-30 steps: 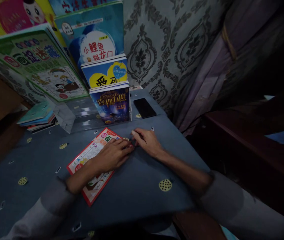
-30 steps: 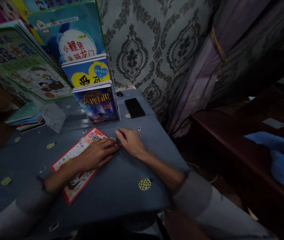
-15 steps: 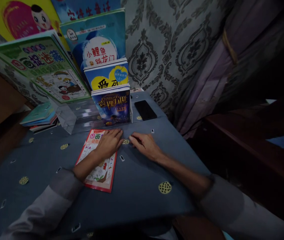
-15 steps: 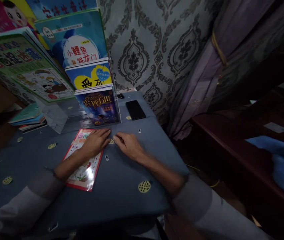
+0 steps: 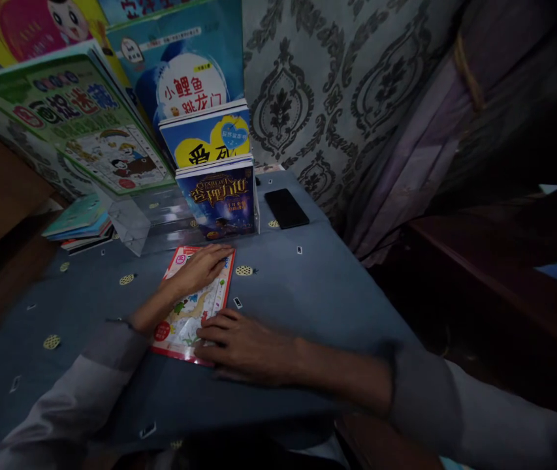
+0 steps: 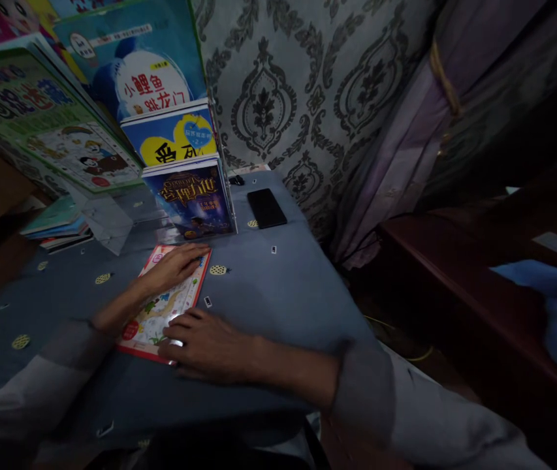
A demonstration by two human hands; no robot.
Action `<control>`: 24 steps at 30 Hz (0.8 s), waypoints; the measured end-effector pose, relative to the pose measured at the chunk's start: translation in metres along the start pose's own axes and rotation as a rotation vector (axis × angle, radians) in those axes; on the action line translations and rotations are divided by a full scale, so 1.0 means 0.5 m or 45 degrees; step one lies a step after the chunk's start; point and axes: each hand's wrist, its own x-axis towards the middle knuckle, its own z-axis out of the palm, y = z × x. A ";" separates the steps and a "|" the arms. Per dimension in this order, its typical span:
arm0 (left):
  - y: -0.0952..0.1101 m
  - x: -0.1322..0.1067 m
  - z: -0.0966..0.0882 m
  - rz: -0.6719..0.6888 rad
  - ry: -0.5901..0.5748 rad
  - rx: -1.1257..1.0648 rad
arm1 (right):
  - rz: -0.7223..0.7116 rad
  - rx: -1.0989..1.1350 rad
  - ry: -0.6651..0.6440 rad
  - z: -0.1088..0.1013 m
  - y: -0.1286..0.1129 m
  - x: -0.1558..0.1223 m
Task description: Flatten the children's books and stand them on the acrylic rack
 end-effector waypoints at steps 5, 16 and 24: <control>0.006 0.006 0.004 0.019 0.034 0.009 | 0.084 -0.006 0.010 0.004 -0.008 0.003; -0.008 0.010 0.010 -0.062 0.116 0.072 | 0.209 -0.016 0.012 -0.035 0.042 -0.015; -0.001 -0.008 0.013 0.059 0.159 0.063 | 0.034 0.062 -0.038 -0.031 0.016 -0.013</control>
